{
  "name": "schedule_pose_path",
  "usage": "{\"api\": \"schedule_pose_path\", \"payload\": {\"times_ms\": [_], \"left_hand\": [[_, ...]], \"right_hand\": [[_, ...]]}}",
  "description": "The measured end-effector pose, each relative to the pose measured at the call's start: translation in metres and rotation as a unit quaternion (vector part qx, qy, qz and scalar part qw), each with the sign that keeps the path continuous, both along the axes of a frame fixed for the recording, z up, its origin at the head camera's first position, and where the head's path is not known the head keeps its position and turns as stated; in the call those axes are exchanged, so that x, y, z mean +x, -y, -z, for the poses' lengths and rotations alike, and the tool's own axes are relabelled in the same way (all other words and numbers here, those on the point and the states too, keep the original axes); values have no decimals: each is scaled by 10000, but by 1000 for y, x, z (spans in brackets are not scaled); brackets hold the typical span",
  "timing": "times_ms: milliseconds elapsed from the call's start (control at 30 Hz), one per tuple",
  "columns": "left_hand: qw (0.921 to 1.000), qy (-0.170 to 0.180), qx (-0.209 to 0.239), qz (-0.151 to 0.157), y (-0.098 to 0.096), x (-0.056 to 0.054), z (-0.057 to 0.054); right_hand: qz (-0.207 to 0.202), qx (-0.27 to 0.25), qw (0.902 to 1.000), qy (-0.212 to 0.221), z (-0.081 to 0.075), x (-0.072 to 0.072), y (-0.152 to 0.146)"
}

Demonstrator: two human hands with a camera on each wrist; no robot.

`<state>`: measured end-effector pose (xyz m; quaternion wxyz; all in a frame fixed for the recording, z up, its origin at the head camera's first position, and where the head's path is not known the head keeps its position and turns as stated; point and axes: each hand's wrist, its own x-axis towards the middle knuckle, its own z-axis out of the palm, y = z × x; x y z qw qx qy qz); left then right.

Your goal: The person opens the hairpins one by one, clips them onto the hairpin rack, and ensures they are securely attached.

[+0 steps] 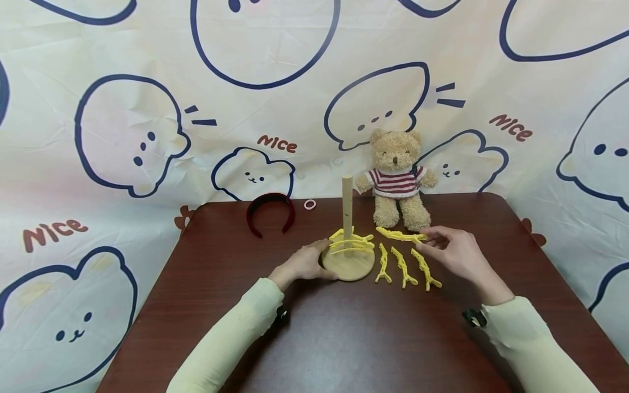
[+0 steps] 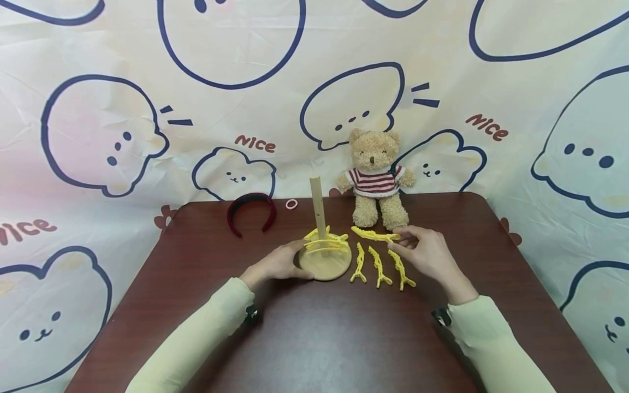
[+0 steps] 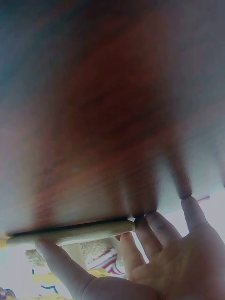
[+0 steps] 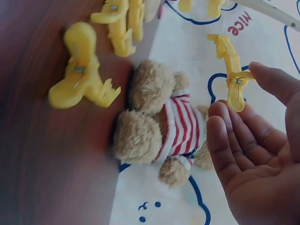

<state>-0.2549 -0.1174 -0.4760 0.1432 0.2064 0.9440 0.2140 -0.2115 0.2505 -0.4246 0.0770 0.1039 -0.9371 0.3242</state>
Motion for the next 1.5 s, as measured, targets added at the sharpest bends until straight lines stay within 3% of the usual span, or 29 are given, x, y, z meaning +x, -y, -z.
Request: {"api": "schedule_pose_path", "payload": {"times_ms": [700, 1033, 1500], "left_hand": [[10000, -8, 39, -8, 0, 2, -2], [10000, 45, 23, -38, 0, 3, -3], [10000, 70, -33, -45, 0, 1, -2]], "right_hand": [[-465, -81, 9966, -678, -13, -6, 34], [-697, -373, 9946, -666, -12, -10, 58], [-552, -572, 9957, -466, -5, -19, 83]]}}
